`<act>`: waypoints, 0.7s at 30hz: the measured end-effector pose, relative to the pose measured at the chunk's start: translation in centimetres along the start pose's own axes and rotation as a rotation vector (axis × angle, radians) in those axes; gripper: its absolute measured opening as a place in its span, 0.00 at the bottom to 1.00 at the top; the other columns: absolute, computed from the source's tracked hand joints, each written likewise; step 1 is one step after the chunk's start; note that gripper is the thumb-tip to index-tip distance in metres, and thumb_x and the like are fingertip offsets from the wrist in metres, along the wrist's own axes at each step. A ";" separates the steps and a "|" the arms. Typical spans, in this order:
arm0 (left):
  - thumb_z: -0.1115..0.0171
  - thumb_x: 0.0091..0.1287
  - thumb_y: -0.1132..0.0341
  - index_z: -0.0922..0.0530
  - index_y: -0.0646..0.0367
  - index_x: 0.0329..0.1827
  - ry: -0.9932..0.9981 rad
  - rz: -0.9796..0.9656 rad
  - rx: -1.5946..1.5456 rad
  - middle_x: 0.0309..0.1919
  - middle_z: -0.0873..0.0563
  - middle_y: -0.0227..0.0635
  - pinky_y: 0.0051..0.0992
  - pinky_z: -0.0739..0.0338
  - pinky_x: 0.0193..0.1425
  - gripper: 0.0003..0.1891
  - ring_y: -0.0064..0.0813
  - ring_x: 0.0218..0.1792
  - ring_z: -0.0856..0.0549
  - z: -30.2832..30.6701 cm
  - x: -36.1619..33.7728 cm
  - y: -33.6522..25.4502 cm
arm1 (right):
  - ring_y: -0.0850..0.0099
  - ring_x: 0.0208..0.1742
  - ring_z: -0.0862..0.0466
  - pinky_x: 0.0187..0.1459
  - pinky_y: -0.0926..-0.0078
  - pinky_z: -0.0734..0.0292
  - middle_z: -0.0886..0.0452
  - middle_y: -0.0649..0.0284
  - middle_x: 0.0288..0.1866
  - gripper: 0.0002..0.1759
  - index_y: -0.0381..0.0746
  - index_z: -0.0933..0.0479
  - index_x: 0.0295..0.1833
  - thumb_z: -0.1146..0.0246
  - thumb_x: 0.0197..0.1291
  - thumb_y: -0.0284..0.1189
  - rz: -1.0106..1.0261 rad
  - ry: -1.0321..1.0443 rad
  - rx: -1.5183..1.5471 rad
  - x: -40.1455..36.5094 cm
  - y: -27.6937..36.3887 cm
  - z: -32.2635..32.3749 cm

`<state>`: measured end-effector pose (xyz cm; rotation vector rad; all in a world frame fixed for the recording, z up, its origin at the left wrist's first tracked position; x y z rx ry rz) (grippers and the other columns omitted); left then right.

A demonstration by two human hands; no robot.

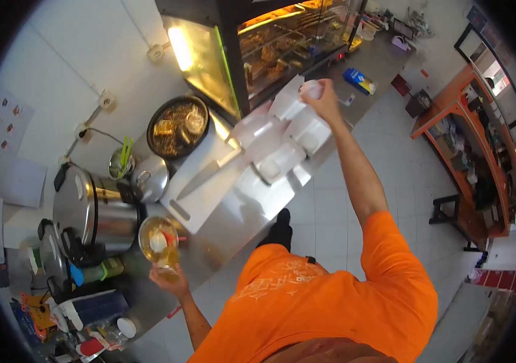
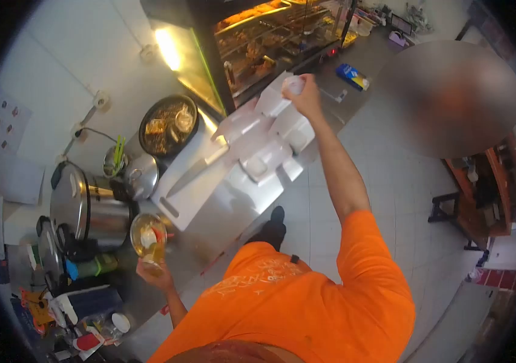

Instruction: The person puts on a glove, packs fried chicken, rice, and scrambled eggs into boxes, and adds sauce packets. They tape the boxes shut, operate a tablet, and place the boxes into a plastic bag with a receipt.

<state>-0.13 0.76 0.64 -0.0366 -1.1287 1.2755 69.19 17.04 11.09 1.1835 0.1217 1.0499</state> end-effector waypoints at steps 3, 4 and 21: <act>0.22 0.52 0.59 0.31 0.64 0.64 0.224 -0.230 -0.016 0.58 0.25 0.48 0.49 0.31 0.64 0.38 0.49 0.58 0.24 -7.7 -0.9 -8.9 | 0.50 0.52 0.16 0.53 0.54 0.20 0.17 0.43 0.49 0.41 0.36 0.28 0.59 0.24 0.40 0.45 -0.237 0.532 -0.790 3.3 -9.7 -5.2; 0.21 0.51 0.60 0.29 0.63 0.63 0.264 -0.327 -0.076 0.56 0.23 0.48 0.48 0.28 0.61 0.37 0.50 0.55 0.23 -12.4 1.0 -12.0 | 0.54 0.52 0.14 0.53 0.58 0.19 0.15 0.48 0.50 0.40 0.37 0.27 0.61 0.24 0.42 0.41 -0.261 0.710 -0.811 6.3 -9.5 -6.9; 0.19 0.49 0.60 0.36 0.65 0.67 1.108 -0.024 -0.644 0.58 0.27 0.51 0.40 0.27 0.63 0.45 0.51 0.59 0.24 -56.8 4.7 -58.0 | 0.59 0.71 0.28 0.71 0.61 0.33 0.29 0.56 0.71 0.43 0.46 0.35 0.75 0.34 0.49 0.20 -0.146 1.117 0.401 10.5 -17.4 27.0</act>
Point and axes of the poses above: each hand's wrist, its own x-axis towards the middle knuckle, its own z-axis out of the back of the hand, y = z × x, the point moved 1 cm from there along x, towards the middle knuckle
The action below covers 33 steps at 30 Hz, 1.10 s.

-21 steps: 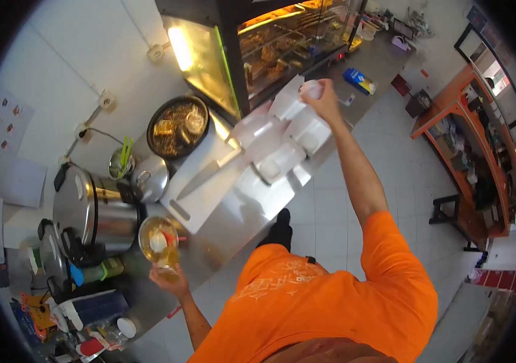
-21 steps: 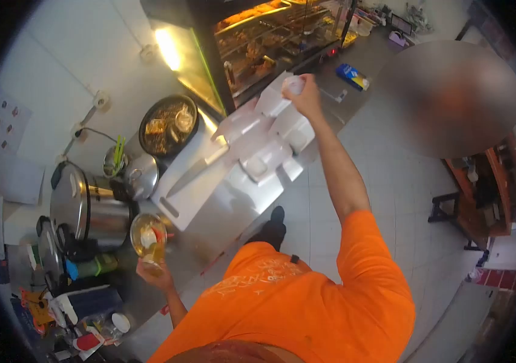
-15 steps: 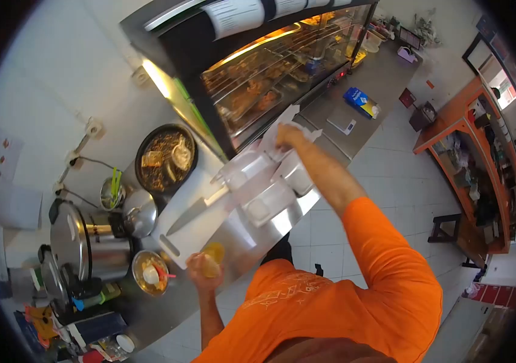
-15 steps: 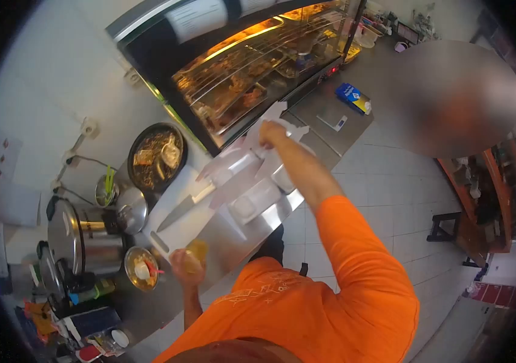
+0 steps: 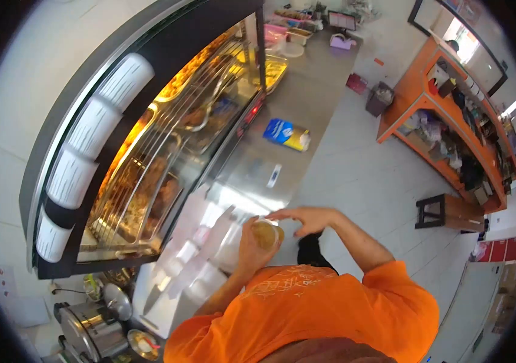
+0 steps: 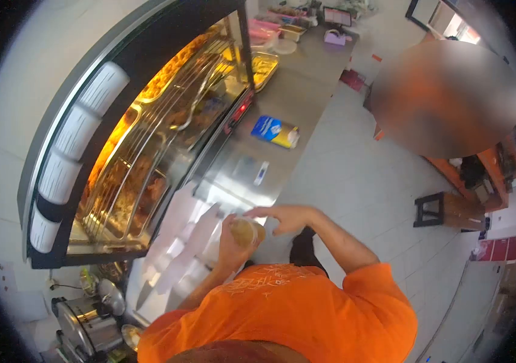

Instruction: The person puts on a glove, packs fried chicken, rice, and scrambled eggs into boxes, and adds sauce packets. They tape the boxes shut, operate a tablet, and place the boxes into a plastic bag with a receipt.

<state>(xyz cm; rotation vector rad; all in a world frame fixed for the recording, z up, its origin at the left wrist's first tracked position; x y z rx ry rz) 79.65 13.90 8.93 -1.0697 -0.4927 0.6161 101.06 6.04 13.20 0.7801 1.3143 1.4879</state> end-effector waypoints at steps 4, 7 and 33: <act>0.19 0.47 0.58 0.34 0.63 0.68 0.173 -0.084 0.021 0.61 0.27 0.51 0.40 0.27 0.65 0.46 0.49 0.62 0.24 -11.8 10.6 -3.4 | 0.58 0.69 0.27 0.67 0.61 0.29 0.27 0.55 0.67 0.44 0.44 0.32 0.71 0.25 0.45 0.27 -0.084 -0.530 -0.150 -9.8 -3.6 4.4; 0.17 0.45 0.55 0.37 0.62 0.73 0.314 -0.070 -0.142 0.63 0.26 0.54 0.40 0.27 0.67 0.52 0.47 0.66 0.26 -19.4 17.6 -7.0 | 0.52 0.64 0.23 0.62 0.61 0.26 0.24 0.55 0.61 0.38 0.41 0.29 0.63 0.21 0.43 0.27 -0.065 -0.875 -0.303 -12.9 -8.1 10.5; 0.22 0.42 0.35 0.30 0.30 0.73 -0.126 0.336 0.734 0.80 0.51 0.55 0.75 0.57 0.72 0.49 0.71 0.77 0.52 -42.4 65.9 6.3 | 0.51 0.57 0.22 0.57 0.56 0.27 0.23 0.51 0.55 0.37 0.40 0.32 0.60 0.22 0.45 0.34 -0.089 -1.384 -0.363 -5.5 -31.1 85.9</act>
Point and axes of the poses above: each hand's wrist, its own x-axis towards the middle knuckle, its own z-axis out of the back of the hand, y = z × x, the point moved 1 cm from there along x, towards the middle knuckle
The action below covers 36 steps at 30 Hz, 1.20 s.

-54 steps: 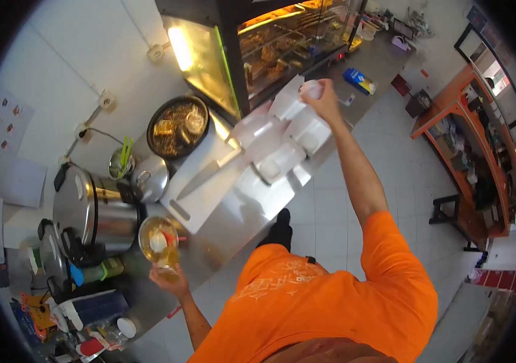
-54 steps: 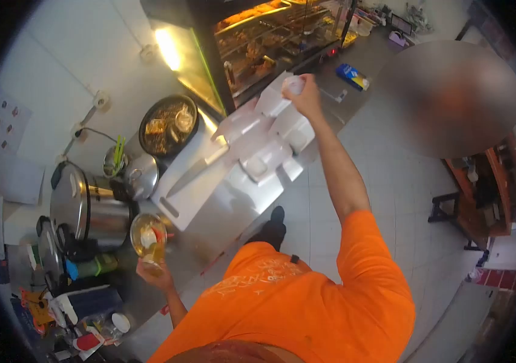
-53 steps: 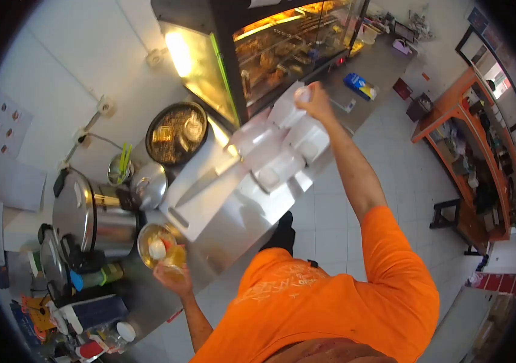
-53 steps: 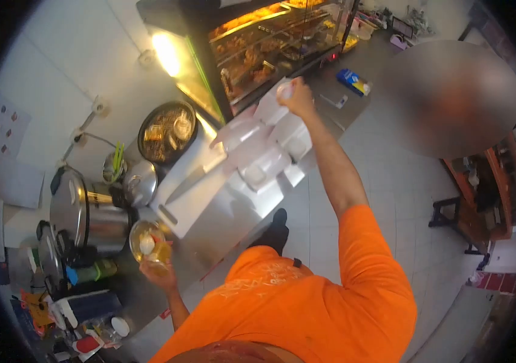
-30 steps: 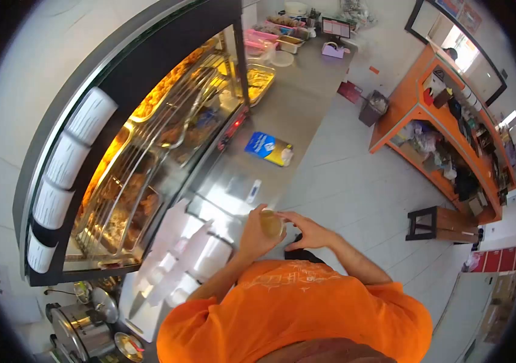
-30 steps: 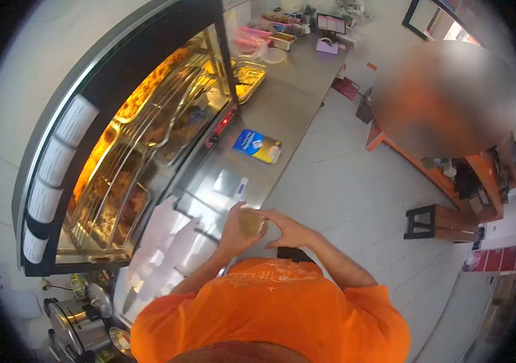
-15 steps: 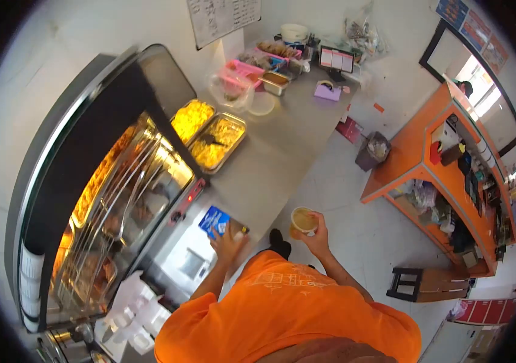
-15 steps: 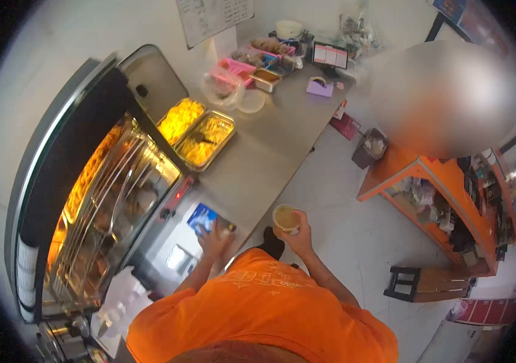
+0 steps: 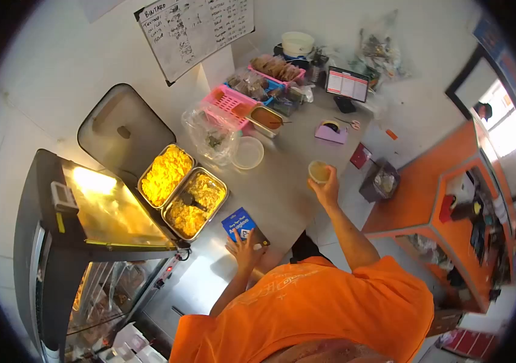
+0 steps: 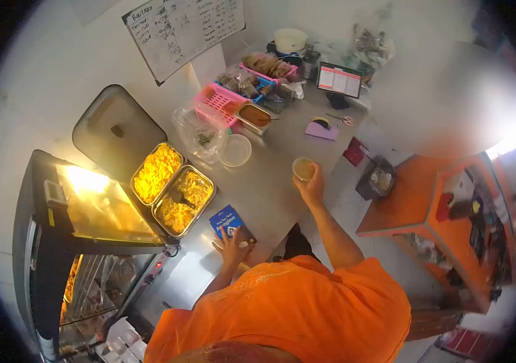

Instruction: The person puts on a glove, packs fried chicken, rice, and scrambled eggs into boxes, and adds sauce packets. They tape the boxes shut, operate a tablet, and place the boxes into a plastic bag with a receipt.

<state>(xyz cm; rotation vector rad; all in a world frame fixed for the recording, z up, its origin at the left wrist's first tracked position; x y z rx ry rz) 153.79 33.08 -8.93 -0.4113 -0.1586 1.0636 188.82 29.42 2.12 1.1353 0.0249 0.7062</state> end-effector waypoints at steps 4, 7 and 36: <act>0.23 0.41 0.34 0.31 0.31 0.73 0.057 0.257 -0.007 0.81 0.55 0.51 0.75 0.62 0.72 0.50 0.67 0.79 0.58 -0.2 4.5 -3.8 | 0.51 0.61 0.23 0.60 0.57 0.27 0.24 0.51 0.58 0.39 0.40 0.32 0.62 0.21 0.45 0.33 0.133 0.183 -0.059 9.1 -8.4 -5.6; 0.25 0.47 0.35 0.32 0.36 0.72 0.062 0.544 -0.086 0.81 0.53 0.47 0.73 0.63 0.74 0.47 0.62 0.80 0.59 0.7 6.9 -8.1 | 0.51 0.62 0.24 0.63 0.56 0.28 0.24 0.51 0.60 0.40 0.40 0.32 0.63 0.20 0.45 0.33 0.246 0.407 -0.036 13.6 -11.3 -8.2; 0.35 0.66 0.69 0.26 0.65 0.52 -0.580 1.088 -1.211 0.30 0.15 0.44 0.31 0.14 0.28 0.15 0.31 0.27 0.12 -8.4 25.8 -8.5 | 0.49 0.61 0.20 0.62 0.55 0.27 0.19 0.45 0.58 0.45 0.36 0.24 0.61 0.28 0.49 0.61 0.324 0.483 -0.736 40.9 -17.1 -6.1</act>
Point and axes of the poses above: each hand's wrist, its own x-axis towards the middle knuckle, its own z-axis out of the back of the hand, y = z × x, the point moved 1 cm from there along x, towards the middle knuckle
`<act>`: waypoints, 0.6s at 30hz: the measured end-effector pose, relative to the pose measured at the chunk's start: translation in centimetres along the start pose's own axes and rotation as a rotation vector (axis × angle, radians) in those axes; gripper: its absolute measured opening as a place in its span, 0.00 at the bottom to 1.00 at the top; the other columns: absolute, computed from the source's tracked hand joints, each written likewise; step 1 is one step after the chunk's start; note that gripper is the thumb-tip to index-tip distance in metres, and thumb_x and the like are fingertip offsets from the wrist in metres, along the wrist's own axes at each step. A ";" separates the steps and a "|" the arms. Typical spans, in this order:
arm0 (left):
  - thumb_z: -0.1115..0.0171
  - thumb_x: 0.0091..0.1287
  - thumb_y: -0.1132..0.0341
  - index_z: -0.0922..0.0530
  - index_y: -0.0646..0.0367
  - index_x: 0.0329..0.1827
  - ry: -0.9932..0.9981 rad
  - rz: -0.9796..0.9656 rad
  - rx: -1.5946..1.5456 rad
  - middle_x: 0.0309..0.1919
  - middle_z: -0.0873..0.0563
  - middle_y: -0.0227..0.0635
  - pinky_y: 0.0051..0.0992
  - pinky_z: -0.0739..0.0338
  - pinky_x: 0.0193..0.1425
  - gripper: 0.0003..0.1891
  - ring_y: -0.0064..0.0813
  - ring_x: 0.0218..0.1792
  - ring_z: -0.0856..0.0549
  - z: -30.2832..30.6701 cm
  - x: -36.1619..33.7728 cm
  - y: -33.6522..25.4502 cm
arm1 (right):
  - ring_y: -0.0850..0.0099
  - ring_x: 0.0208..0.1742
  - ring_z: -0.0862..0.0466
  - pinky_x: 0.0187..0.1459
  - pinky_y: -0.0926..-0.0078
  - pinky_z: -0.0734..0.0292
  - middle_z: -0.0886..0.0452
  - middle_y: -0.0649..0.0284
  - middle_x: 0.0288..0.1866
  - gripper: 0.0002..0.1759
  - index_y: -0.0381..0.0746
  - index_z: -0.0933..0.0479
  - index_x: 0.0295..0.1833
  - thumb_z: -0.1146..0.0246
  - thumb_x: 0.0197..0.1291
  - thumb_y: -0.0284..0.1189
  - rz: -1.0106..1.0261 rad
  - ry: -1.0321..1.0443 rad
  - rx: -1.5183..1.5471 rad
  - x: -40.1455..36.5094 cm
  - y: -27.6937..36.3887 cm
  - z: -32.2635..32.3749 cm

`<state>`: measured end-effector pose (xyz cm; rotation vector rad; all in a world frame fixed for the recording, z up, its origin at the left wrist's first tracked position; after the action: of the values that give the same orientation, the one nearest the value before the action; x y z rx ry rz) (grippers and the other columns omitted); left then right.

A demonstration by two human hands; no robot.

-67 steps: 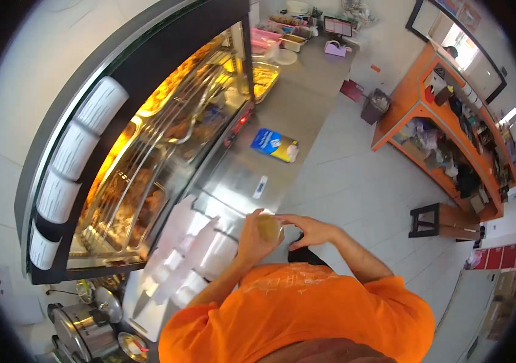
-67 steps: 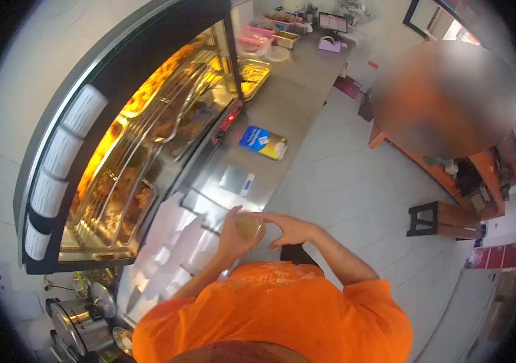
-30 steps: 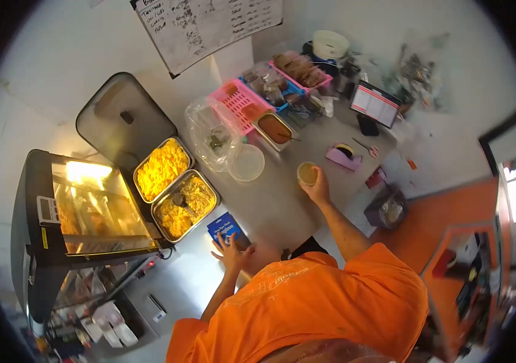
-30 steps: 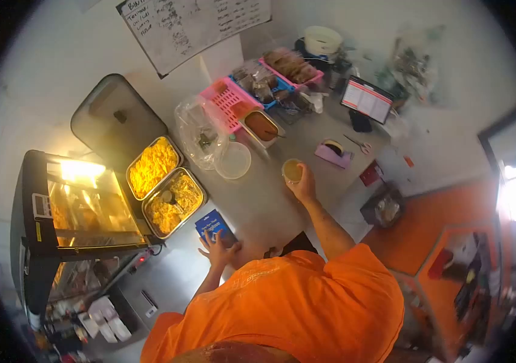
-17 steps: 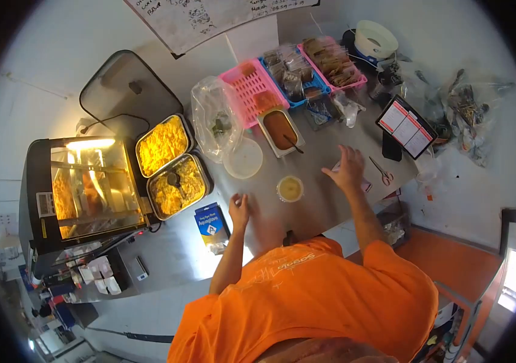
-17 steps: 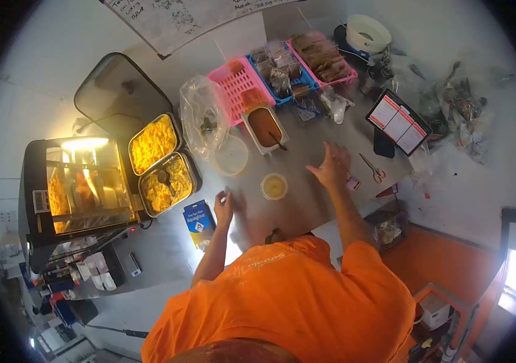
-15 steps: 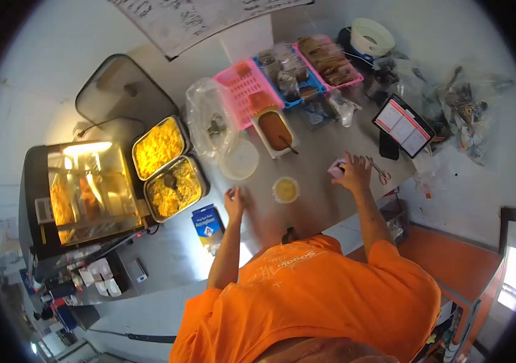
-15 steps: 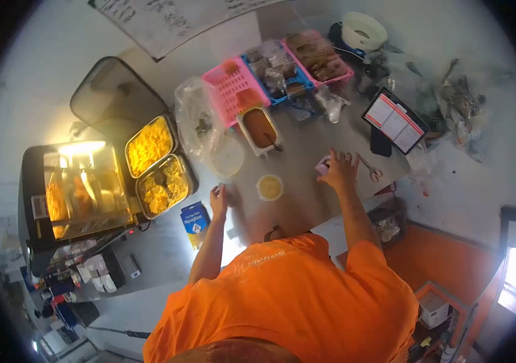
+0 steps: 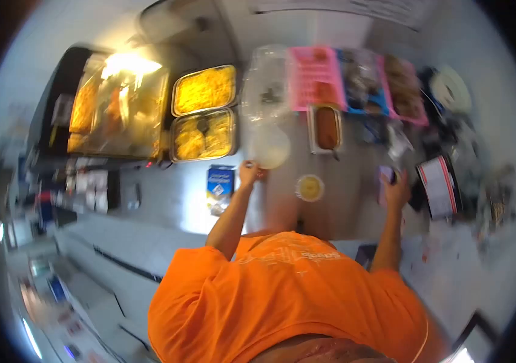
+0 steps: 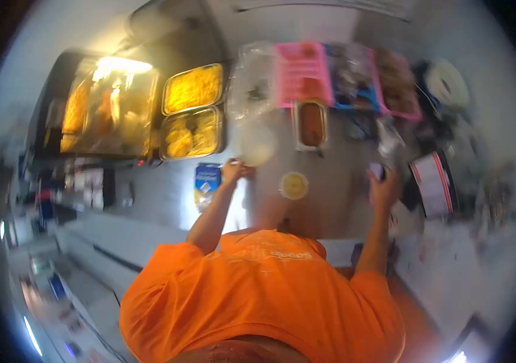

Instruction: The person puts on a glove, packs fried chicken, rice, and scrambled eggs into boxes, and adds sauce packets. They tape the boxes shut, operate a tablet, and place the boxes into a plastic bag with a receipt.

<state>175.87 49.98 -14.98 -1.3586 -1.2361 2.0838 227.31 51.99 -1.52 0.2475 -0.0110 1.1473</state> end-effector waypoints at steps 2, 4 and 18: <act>0.36 0.66 0.69 0.27 0.64 0.53 0.104 0.127 -0.201 0.31 0.15 0.43 0.31 0.13 0.30 0.15 0.34 0.29 0.11 2.6 -4.1 -0.5 | 0.50 0.64 0.23 0.64 0.54 0.30 0.24 0.46 0.65 0.40 0.35 0.28 0.67 0.31 0.60 0.53 0.118 -0.097 0.306 0.1 2.3 -0.6; 0.39 0.68 0.71 0.27 0.65 0.56 0.132 0.169 -0.247 0.38 0.15 0.45 0.35 0.10 0.36 0.15 0.39 0.35 0.10 5.4 -9.1 -1.8 | 0.52 0.60 0.21 0.63 0.57 0.28 0.20 0.49 0.59 0.31 0.34 0.25 0.63 0.33 0.65 0.46 0.160 -0.122 0.521 -0.6 5.7 0.3; 0.42 0.63 0.82 0.32 0.67 0.56 -0.672 -0.103 -0.684 0.44 0.20 0.49 0.41 0.08 0.40 0.18 0.50 0.37 0.11 47.7 -3.8 6.5 | 0.67 0.51 0.18 0.48 0.71 0.24 0.16 0.59 0.51 0.12 0.35 0.20 0.51 0.36 0.69 0.31 0.548 0.030 0.875 -10.8 24.8 5.9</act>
<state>137.22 21.25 -10.90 -0.7598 -2.3979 2.2087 201.19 50.72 7.42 1.0508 0.4851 1.6513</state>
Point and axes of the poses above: each hand's wrist, its own x-axis towards the middle knuckle, its own z-axis out of the back of the hand, y = z × x, the point moved 1 cm from there along x, towards the middle knuckle
